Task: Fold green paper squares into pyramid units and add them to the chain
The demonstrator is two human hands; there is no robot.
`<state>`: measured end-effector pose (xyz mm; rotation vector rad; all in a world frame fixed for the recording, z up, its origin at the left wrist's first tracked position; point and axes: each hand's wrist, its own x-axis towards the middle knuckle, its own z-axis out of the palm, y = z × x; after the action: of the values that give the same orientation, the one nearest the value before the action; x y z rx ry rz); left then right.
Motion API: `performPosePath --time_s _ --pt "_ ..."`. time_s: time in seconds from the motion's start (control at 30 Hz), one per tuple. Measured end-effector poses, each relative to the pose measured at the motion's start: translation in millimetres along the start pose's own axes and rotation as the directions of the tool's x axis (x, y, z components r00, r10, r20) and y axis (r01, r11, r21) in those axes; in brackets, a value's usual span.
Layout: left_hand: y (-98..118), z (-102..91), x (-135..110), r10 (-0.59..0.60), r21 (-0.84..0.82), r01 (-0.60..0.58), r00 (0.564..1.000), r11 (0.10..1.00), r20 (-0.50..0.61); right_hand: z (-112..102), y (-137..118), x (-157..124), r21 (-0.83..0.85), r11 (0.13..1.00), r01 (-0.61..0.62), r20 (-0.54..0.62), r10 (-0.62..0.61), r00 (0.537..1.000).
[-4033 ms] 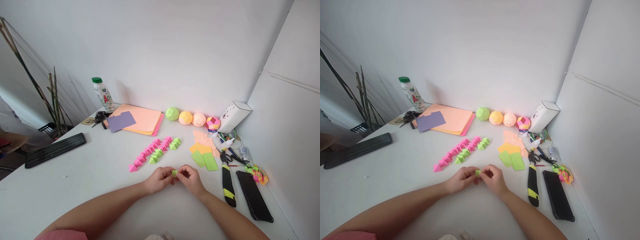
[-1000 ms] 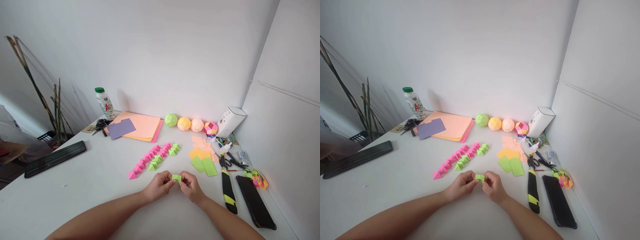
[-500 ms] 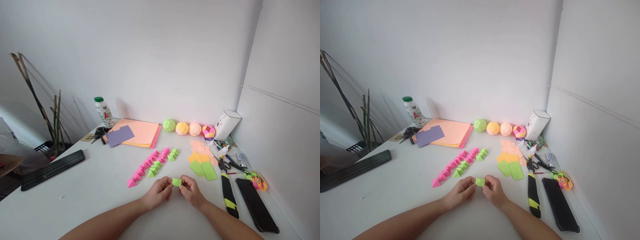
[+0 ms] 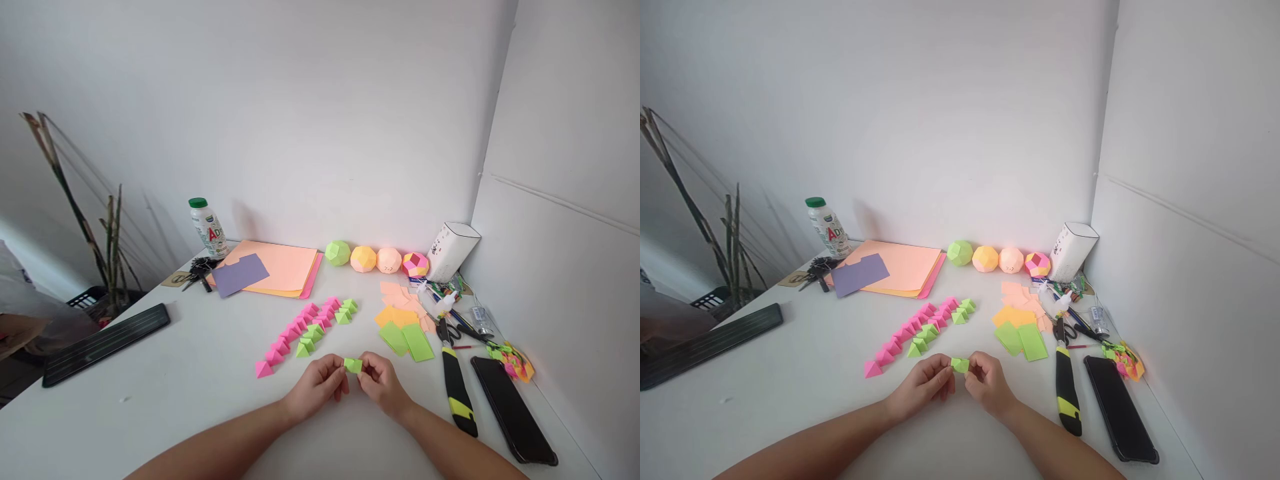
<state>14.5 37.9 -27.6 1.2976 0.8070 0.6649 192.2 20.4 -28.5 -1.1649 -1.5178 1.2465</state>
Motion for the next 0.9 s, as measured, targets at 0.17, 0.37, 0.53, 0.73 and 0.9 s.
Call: performPosePath --time_s 0.17,0.37,0.53,0.73,0.9 --pt "-4.1 0.7 2.0 0.005 -0.018 -0.005 0.999 1.000 -0.041 0.4 5.2 -0.7 0.057 0.998 0.010 -0.017 -0.009 1.000" --pt "-4.7 0.2 4.0 0.004 -0.070 -0.010 0.997 0.997 -0.078 0.7 10.2 0.4 0.062 0.997 0.052 -0.002 -0.052 0.999" --pt "-4.5 -0.9 5.8 0.003 -0.107 -0.013 0.996 0.994 -0.092 1.9 10.6 0.7 0.037 0.988 0.149 -0.018 -0.148 0.989" --pt "-3.9 -2.3 6.4 -0.015 -0.100 0.006 0.996 0.995 -0.092 4.3 11.1 0.2 -0.100 0.963 0.249 -0.023 -0.252 0.967" --pt "-2.1 -2.0 4.8 -0.022 -0.101 0.013 0.996 0.995 -0.089 4.8 9.3 -0.8 -0.220 0.916 0.335 0.003 -0.342 0.940"
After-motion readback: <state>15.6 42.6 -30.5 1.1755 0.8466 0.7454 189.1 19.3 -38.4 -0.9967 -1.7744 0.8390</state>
